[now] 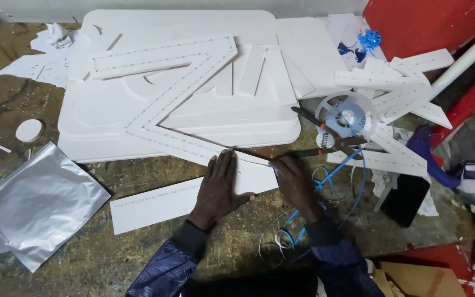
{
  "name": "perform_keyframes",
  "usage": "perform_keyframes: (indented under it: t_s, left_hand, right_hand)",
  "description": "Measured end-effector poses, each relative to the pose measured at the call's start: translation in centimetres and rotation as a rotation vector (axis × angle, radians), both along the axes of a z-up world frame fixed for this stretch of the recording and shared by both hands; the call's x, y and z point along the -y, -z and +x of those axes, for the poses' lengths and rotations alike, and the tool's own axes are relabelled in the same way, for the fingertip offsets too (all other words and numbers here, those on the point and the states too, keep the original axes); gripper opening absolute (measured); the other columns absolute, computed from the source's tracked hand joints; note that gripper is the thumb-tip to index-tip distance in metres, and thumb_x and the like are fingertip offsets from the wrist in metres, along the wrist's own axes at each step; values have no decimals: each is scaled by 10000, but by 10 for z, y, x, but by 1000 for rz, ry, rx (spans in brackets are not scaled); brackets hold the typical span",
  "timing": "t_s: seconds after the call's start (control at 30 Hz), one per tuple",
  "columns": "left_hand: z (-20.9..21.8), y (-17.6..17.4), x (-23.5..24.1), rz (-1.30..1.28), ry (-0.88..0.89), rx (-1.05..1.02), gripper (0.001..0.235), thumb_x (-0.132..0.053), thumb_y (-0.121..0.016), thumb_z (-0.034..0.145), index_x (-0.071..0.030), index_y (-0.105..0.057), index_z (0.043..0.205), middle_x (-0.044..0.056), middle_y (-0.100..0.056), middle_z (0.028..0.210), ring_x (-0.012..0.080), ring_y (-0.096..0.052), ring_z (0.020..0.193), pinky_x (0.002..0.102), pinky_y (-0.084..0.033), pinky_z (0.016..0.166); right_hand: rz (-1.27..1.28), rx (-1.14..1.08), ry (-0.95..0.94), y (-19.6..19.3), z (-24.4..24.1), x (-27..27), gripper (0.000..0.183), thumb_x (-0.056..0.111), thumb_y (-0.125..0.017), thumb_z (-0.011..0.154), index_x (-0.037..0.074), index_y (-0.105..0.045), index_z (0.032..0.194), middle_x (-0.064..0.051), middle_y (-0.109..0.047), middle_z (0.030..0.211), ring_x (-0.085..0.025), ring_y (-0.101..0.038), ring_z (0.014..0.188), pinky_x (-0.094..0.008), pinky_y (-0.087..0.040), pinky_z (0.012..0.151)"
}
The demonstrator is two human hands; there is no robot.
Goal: Applying LED strips to foam sign letters by measuring, cutting, and adhering them to the surface.
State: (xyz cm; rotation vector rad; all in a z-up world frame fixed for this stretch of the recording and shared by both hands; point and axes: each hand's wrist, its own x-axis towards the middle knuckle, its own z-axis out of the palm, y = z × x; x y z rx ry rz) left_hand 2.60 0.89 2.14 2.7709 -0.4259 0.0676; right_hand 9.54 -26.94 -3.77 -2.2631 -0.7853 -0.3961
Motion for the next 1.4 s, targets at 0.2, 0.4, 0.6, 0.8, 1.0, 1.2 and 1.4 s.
perform_keyframes:
  t_s: [0.2,0.4,0.6,0.8,1.0,1.2,1.4]
  left_hand:
    - [3,7,2,21,-23,-1,1358,-984,-628,862,11,-351,1744,221,-306,1854,373,-238,1737,498,-72,1464]
    - [1,5,3,-9,-26,20,1327,-991,-612,871,10,-406,1717,218,-350,1832,382,-262,1726,505,-99,1458]
    - [2,11,8,-9,-43,29,1328,-999,-593,868,5,-412,1717,205,-344,1840,370,-249,1733,496,-77,1459]
    - [0,3,10,-20,-55,43,1294,-983,-557,909,32,-435,1703,227,-371,1824,382,-277,1724,507,-92,1456]
    - [3,6,11,-141,-111,151,1035,-797,-603,1034,33,-521,1646,224,-507,1724,379,-393,1677,496,-206,1445]
    - [0,6,12,-256,-190,347,782,-562,-695,1097,88,-633,1528,283,-610,1599,458,-508,1588,501,-338,1390]
    - [0,13,11,-245,-150,369,723,-528,-651,1122,38,-618,1571,274,-594,1626,477,-509,1584,536,-338,1370]
  right_hand:
    - [-306,16,165,-75,-5,64,215,63,-714,984,193,-798,1133,4,-744,1157,-226,-782,1109,-423,-581,920]
    - [114,-203,-32,-28,28,197,450,116,-739,813,-5,-860,1229,-250,-807,1281,-480,-746,1259,-534,-576,1052]
    - [-196,-422,79,-41,6,202,686,349,-872,879,154,-738,1523,-212,-675,1545,-431,-804,1189,-519,-695,990]
    - [7,-94,283,-105,-6,58,328,102,-744,993,252,-883,1250,-42,-819,1137,-320,-791,1097,-409,-592,991]
    - [7,112,138,-17,16,-35,236,198,-913,891,213,-806,1101,-42,-750,1067,-332,-751,1069,-466,-558,969]
    - [-89,200,230,-8,6,-44,127,249,-848,959,274,-731,999,27,-607,993,-273,-651,991,-419,-516,922]
    - [-136,235,239,-5,2,-38,77,290,-750,1077,260,-699,1126,-3,-624,1031,-291,-687,1047,-418,-509,945]
